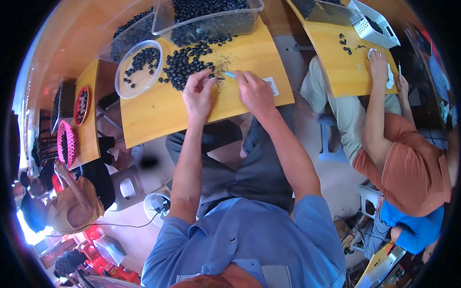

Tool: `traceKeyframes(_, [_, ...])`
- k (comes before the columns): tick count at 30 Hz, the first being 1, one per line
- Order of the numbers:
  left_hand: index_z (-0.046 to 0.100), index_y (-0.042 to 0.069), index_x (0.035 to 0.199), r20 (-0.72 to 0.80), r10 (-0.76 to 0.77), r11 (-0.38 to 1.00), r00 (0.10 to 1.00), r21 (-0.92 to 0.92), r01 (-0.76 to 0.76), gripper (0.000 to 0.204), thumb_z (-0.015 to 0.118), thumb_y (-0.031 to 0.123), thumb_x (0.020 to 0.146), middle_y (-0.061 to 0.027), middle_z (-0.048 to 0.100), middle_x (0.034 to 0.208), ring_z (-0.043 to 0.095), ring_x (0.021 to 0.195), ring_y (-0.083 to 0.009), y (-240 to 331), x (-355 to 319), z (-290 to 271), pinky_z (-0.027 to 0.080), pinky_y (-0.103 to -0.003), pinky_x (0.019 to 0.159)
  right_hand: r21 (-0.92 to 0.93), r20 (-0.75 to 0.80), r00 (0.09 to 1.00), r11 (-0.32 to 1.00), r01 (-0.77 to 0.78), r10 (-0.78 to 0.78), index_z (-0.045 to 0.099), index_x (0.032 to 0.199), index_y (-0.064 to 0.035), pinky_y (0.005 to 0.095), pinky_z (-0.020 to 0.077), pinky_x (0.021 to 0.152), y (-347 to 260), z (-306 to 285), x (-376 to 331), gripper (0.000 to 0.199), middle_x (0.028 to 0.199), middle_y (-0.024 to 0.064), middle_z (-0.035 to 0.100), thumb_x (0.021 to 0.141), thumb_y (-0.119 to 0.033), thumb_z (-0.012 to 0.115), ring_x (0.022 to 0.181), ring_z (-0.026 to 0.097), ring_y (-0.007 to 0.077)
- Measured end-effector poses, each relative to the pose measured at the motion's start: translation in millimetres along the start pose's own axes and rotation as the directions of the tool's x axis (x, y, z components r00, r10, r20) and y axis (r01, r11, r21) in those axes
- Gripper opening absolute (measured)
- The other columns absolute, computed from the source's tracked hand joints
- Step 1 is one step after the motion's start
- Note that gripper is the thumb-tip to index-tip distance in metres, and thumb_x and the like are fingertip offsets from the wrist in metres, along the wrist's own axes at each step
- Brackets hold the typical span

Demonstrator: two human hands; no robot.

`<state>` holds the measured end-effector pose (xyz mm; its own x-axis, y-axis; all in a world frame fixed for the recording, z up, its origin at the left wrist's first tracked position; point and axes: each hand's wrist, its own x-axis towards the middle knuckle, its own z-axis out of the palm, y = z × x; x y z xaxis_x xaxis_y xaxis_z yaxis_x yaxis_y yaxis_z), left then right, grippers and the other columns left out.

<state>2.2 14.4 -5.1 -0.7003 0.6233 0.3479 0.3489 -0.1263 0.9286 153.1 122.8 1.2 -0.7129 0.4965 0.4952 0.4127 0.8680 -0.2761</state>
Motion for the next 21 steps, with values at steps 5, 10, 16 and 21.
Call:
traceKeyframes(5, [0.074, 0.001, 0.102, -0.123, 0.021, 1.0, 0.992, -0.015, -0.023, 0.015, 0.076, -0.003, 0.088, -0.0051, 0.067, 0.099, 0.061, 0.083, -0.0103, 3.4, -0.9, -3.9, 0.052, -0.026, 0.074, -0.009, -0.028, 1.0, 1.0, 0.004, -0.005, 0.067, 0.12, -0.0034, 0.0425, 0.0581, 0.075, 4.2, -0.5, -6.2, 0.034, 0.09, 0.0125, 0.065, 0.085, -0.002, 0.063, 0.085, 0.071, 0.0313])
traceKeyframes(10, [0.075, 0.002, 0.101, -0.286, 0.047, 0.992, 0.957, 0.129, -0.01, 0.013, 0.077, -0.001, 0.089, -0.0046, 0.07, 0.089, 0.066, 0.079, -0.0118, 6.4, 36.1, -50.9, 0.055, -0.027, 0.073, -0.051, 0.027, 0.998, 0.997, -0.053, 0.054, 0.067, 0.12, -0.004, 0.0441, 0.058, 0.074, 6.1, -2.5, -13.4, 0.035, 0.091, 0.0132, 0.065, 0.086, -0.001, 0.062, 0.084, 0.07, 0.0328])
traceKeyframes(16, [0.077, 0.004, 0.102, -0.181, 0.33, 0.747, 0.927, 0.65, -0.138, 0.021, 0.079, 0.002, 0.081, -0.0126, 0.07, 0.096, 0.07, 0.088, -0.0251, 8.2, 103.2, -137.0, 0.057, -0.037, 0.078, -0.026, -0.061, 0.998, 1.0, 0.008, -0.01, 0.067, 0.118, -0.0038, 0.0434, 0.0582, 0.07, 4.0, 4.1, -5.4, 0.035, 0.089, 0.0129, 0.064, 0.084, -0.001, 0.062, 0.083, 0.07, 0.0319])
traceKeyframes(21, [0.077, 0.007, 0.107, 0.026, 0.217, 0.817, 0.976, 0.542, -0.196, 0.023, 0.079, 0.006, 0.084, -0.011, 0.07, 0.094, 0.069, 0.086, -0.0233, 6.0, 75.4, -117.2, 0.055, -0.036, 0.076, -0.025, -0.053, 0.999, 1.0, -0.007, 0.006, 0.067, 0.119, -0.0037, 0.0427, 0.0581, 0.071, 4.2, 1.9, -3.5, 0.036, 0.088, 0.0127, 0.063, 0.083, -0.001, 0.062, 0.084, 0.07, 0.0308])
